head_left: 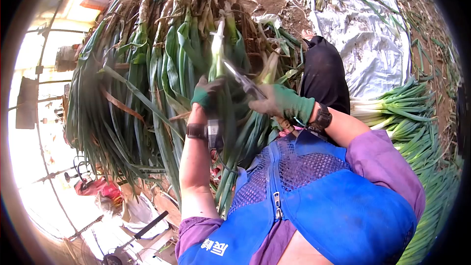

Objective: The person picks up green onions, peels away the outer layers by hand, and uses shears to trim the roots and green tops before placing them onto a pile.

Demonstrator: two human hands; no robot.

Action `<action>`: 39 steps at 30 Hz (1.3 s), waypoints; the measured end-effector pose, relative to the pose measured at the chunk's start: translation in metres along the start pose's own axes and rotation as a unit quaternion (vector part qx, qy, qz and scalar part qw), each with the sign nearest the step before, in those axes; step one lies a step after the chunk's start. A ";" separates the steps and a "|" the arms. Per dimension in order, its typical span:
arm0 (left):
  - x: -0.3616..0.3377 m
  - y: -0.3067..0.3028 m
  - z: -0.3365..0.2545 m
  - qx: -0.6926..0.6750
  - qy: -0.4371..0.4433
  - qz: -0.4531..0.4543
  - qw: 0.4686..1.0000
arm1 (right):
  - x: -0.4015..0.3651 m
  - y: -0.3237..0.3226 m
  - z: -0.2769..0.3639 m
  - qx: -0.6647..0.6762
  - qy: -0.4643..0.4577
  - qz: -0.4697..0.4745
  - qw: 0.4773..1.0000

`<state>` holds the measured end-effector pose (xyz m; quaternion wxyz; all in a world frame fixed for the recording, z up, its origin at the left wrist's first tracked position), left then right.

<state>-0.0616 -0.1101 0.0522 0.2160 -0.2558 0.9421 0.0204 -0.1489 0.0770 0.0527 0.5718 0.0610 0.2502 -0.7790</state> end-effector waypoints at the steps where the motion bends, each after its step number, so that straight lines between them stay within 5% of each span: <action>1: -0.004 0.007 -0.008 0.048 0.020 0.022 0.998 | -0.003 -0.005 0.004 0.008 0.008 -0.001 1.000; 3: 0.028 -0.027 0.051 0.023 0.000 0.034 0.999 | 0.013 -0.014 0.008 0.027 0.010 0.003 1.000; 4: 0.020 -0.023 0.057 -0.063 -0.077 0.052 0.994 | 0.032 -0.014 -0.002 0.032 0.013 -0.004 0.999; 7: -0.010 -0.016 0.057 -0.077 -0.130 0.025 0.988 | 0.065 -0.022 -0.008 0.083 0.056 -0.004 0.995; 15: -0.054 0.010 0.021 -0.009 -0.133 0.014 0.991 | 0.091 -0.030 0.004 -0.042 -0.037 -0.008 0.998; 19: -0.058 0.013 0.018 -0.003 -0.140 0.025 0.990 | 0.094 -0.034 -0.015 -0.011 0.012 -0.038 0.999; 21: -0.069 0.015 -0.003 0.000 -0.113 -0.015 0.993 | 0.085 -0.037 -0.013 -0.004 0.008 -0.040 0.999; 25: -0.093 0.023 -0.049 0.038 -0.004 -0.016 0.999 | 0.070 -0.067 -0.032 0.244 0.069 -0.136 0.958; 27: -0.098 0.032 -0.072 0.055 0.047 0.013 0.997 | 0.057 -0.092 -0.020 0.304 -0.029 -0.183 0.935; 30: -0.073 0.046 -0.073 0.061 0.061 0.016 0.996 | 0.058 -0.121 -0.049 0.300 -0.037 -0.292 0.907; 33: -0.012 0.049 -0.015 0.151 0.046 0.013 0.987 | 0.064 -0.125 -0.077 0.296 -0.064 -0.289 0.908; 35: 0.010 0.047 0.040 0.298 -0.120 0.025 0.947 | 0.067 -0.125 -0.087 0.274 -0.061 -0.283 0.917; 37: 0.032 0.035 0.092 0.359 -0.112 0.050 0.925 | 0.059 -0.108 -0.079 0.362 -0.085 -0.232 0.899; 39: 0.033 0.043 0.079 0.490 -0.118 0.040 0.863 | 0.057 -0.094 -0.080 0.459 -0.062 -0.189 0.866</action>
Point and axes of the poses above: each hand's wrist, its own x-axis towards the middle knuckle, its own y-axis out of the palm, z = x × y, the point moved 9 cm from there along x, towards the middle knuckle, and after that the axes turned 2 degrees about x, right-handed, at the moved point
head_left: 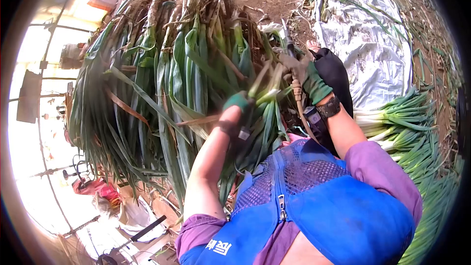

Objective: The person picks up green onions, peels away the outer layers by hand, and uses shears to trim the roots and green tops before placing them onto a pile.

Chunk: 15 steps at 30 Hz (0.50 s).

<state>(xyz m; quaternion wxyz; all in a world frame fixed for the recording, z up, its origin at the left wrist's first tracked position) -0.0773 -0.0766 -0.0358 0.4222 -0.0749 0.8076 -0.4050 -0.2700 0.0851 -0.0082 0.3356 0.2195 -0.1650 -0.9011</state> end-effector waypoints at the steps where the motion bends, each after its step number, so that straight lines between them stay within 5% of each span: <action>1: -0.009 -0.010 -0.012 0.035 0.028 0.006 0.999 | -0.006 0.005 -0.002 0.062 0.035 0.009 0.997; 4: -0.022 -0.065 -0.032 0.040 0.101 -0.042 0.993 | -0.004 0.017 0.017 -0.099 -0.123 0.071 0.985; 6: -0.015 -0.148 -0.017 -0.042 0.183 -0.239 0.953 | 0.001 0.020 0.013 -0.186 -0.133 0.085 0.970; 7: -0.065 -0.204 -0.036 -0.048 0.133 -0.346 0.928 | 0.007 0.015 0.001 -0.207 -0.078 0.075 0.972; 10: -0.034 -0.294 0.050 -0.065 0.067 -0.464 0.881 | -0.005 0.034 0.010 -0.170 0.037 0.031 0.984; 14: 0.039 -0.284 0.160 0.112 -0.188 -0.313 0.924 | 0.009 0.043 -0.010 0.043 0.010 0.022 0.999; 15: 0.036 -0.286 0.156 0.095 -0.180 -0.328 0.923 | 0.007 0.041 -0.008 -0.038 0.009 0.018 0.999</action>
Point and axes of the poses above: each hand's wrist, its own x-axis towards the middle knuckle, its own y-axis out of the palm, z = x × y, the point moved 9 cm from there along x, towards the middle knuckle, and after that the axes turned 2 degrees about x, right-handed, at the moved point
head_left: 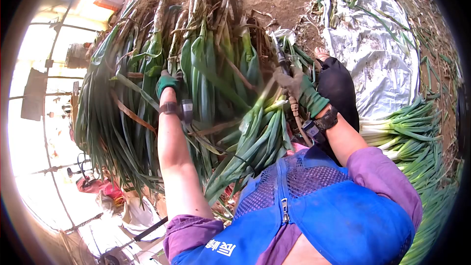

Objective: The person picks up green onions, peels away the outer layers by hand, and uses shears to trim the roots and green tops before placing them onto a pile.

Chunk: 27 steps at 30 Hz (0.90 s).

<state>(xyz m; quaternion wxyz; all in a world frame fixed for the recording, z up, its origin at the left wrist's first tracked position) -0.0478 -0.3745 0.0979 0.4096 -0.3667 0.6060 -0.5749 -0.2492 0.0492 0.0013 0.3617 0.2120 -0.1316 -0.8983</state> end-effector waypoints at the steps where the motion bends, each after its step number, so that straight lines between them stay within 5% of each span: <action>1: -0.003 -0.001 0.001 -0.020 0.000 -0.009 1.000 | -0.008 0.003 0.008 -0.081 0.004 -0.006 0.997; 5: -0.003 0.007 0.006 -0.236 0.030 0.104 0.966 | -0.016 -0.004 0.009 -0.204 0.059 -0.055 0.976; 7: -0.017 -0.004 0.006 -0.307 0.059 0.091 0.945 | -0.013 0.003 0.005 -0.043 0.044 -0.030 0.998; 9: -0.018 -0.013 0.026 -0.283 0.011 0.077 0.956 | -0.015 0.000 0.001 -0.034 0.044 -0.033 0.998; 11: -0.043 -0.044 0.017 -0.239 0.066 0.051 0.967 | -0.016 -0.010 -0.003 -0.178 0.060 -0.051 0.981; 13: -0.066 -0.041 0.006 -0.435 0.094 0.158 0.881 | 0.001 -0.014 -0.020 -0.171 -0.024 -0.043 0.984; 14: -0.072 -0.048 0.003 -0.320 0.118 0.133 0.931 | 0.010 -0.020 -0.031 -0.176 -0.048 -0.044 0.982; 19: -0.133 -0.080 -0.046 -0.463 0.147 0.175 0.857 | -0.009 -0.009 -0.014 -0.159 -0.033 -0.042 0.986; 24: -0.071 -0.015 0.023 -0.090 -0.023 0.050 0.994 | 0.002 -0.019 -0.036 -0.204 0.001 -0.033 0.978; 27: -0.072 -0.017 0.023 -0.123 -0.030 0.027 0.992 | 0.003 -0.019 -0.040 -0.229 0.009 -0.028 0.973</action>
Point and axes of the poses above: each hand's wrist, its own x-axis towards the middle knuckle, its own y-axis out of the palm, z = x × y, the point moved 9 cm from there along x, towards the middle knuckle, and after that the axes turned 2 degrees about x, right-handed, at the moved point
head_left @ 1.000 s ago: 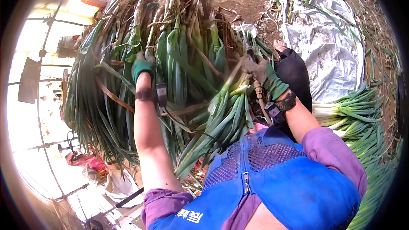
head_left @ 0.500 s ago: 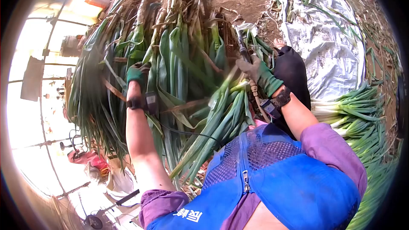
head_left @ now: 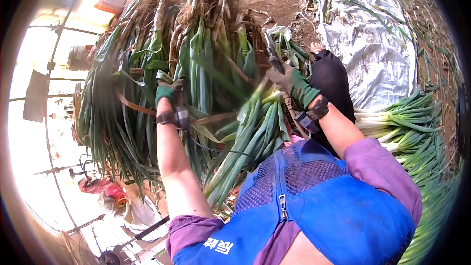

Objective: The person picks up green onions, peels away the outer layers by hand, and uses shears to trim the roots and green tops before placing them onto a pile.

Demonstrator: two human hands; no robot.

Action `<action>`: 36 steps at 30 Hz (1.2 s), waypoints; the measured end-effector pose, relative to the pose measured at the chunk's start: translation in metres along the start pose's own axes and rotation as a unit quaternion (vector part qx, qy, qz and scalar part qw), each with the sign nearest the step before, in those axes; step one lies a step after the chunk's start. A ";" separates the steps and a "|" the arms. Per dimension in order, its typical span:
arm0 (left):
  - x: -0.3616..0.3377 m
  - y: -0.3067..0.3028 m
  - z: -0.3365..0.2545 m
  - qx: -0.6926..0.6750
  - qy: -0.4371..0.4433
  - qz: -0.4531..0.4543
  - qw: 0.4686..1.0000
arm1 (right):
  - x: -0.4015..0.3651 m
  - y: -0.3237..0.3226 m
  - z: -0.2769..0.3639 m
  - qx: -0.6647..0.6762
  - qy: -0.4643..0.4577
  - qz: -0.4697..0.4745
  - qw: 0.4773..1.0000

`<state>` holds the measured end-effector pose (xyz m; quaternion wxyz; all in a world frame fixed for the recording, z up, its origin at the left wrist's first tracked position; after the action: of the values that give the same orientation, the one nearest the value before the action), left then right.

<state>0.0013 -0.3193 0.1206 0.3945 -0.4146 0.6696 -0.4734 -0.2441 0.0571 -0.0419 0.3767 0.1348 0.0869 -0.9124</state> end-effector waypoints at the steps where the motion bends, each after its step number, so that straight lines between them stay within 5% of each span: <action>1: -0.014 -0.010 -0.011 -0.051 0.024 -0.020 0.998 | -0.002 0.001 0.000 -0.003 0.010 0.005 1.000; 4: -0.043 -0.020 -0.023 -0.060 -0.001 0.110 0.992 | -0.015 0.000 0.016 -0.002 0.034 0.006 0.999; 7: -0.031 0.010 0.018 -0.113 0.099 0.162 0.975 | -0.011 0.001 0.010 0.005 0.017 -0.002 1.000; 9: -0.055 0.003 0.031 -0.297 -0.028 0.170 0.939 | -0.013 0.001 0.011 -0.007 0.010 -0.003 1.000; 12: -0.094 -0.003 0.044 -0.279 -0.098 0.200 0.934 | -0.007 0.003 0.004 -0.028 -0.025 -0.033 0.999; 14: -0.090 -0.004 0.047 -0.274 0.011 0.213 0.938 | -0.003 0.002 0.000 -0.021 -0.032 -0.035 0.999; 15: -0.087 -0.019 0.044 -0.081 0.239 0.166 0.953 | -0.002 0.003 -0.001 -0.007 -0.022 -0.021 1.000; 16: -0.111 -0.027 0.021 0.118 0.447 0.103 0.881 | -0.005 0.003 0.003 0.017 -0.016 -0.009 1.000; 17: -0.100 -0.029 0.029 -0.121 0.334 0.173 0.919 | -0.008 0.003 0.007 0.041 -0.009 0.003 0.999; 18: -0.099 -0.037 0.026 -0.376 0.215 0.193 0.880 | -0.024 0.001 0.028 0.075 -0.005 0.016 0.997; 20: -0.082 -0.060 0.027 -0.314 0.218 0.174 0.908 | -0.030 0.003 0.035 0.076 -0.004 0.025 0.997; 22: -0.088 -0.075 0.003 -0.327 0.104 0.161 0.925 | -0.022 0.001 0.027 0.009 -0.014 0.018 1.000; 24: -0.076 -0.092 -0.033 -0.197 0.202 0.065 0.957 | -0.018 0.010 0.015 0.010 0.020 0.053 0.998; 26: -0.113 -0.071 -0.089 -0.303 0.130 0.137 0.934 | -0.001 0.019 -0.014 0.011 0.017 0.061 0.998; 28: -0.105 -0.031 -0.102 -0.164 0.205 0.155 0.952 | -0.020 0.019 0.009 0.002 0.054 0.103 0.993; 29: -0.106 -0.012 -0.103 -0.044 0.209 0.237 0.948 | -0.028 0.019 0.017 -0.001 0.074 0.122 0.990; 30: -0.081 0.019 -0.083 -0.188 0.245 0.290 0.906 | -0.026 0.016 0.017 0.008 0.054 0.108 0.993; 32: -0.095 0.012 -0.080 -0.209 0.177 0.276 0.922 | -0.022 0.014 0.014 0.030 0.016 0.080 0.996; 35: -0.119 -0.014 -0.081 -0.363 0.086 0.319 0.871 | -0.018 0.013 0.009 -0.008 0.020 0.092 0.995; 36: -0.115 -0.018 -0.077 -0.324 0.115 0.269 0.900 | -0.016 0.016 0.005 -0.027 0.026 0.102 0.994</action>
<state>-0.0266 -0.1927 0.1718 0.2713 -0.2661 0.9126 -0.1507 -0.2230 0.0556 -0.0329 0.4688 0.1565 0.1075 -0.8627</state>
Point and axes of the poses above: each hand's wrist, its own x-axis towards the middle knuckle, its own y-axis out of the palm, z = x × y, the point moved 9 cm from there along x, towards the middle knuckle, and after that the axes turned 2 degrees about x, right-handed, at the moved point
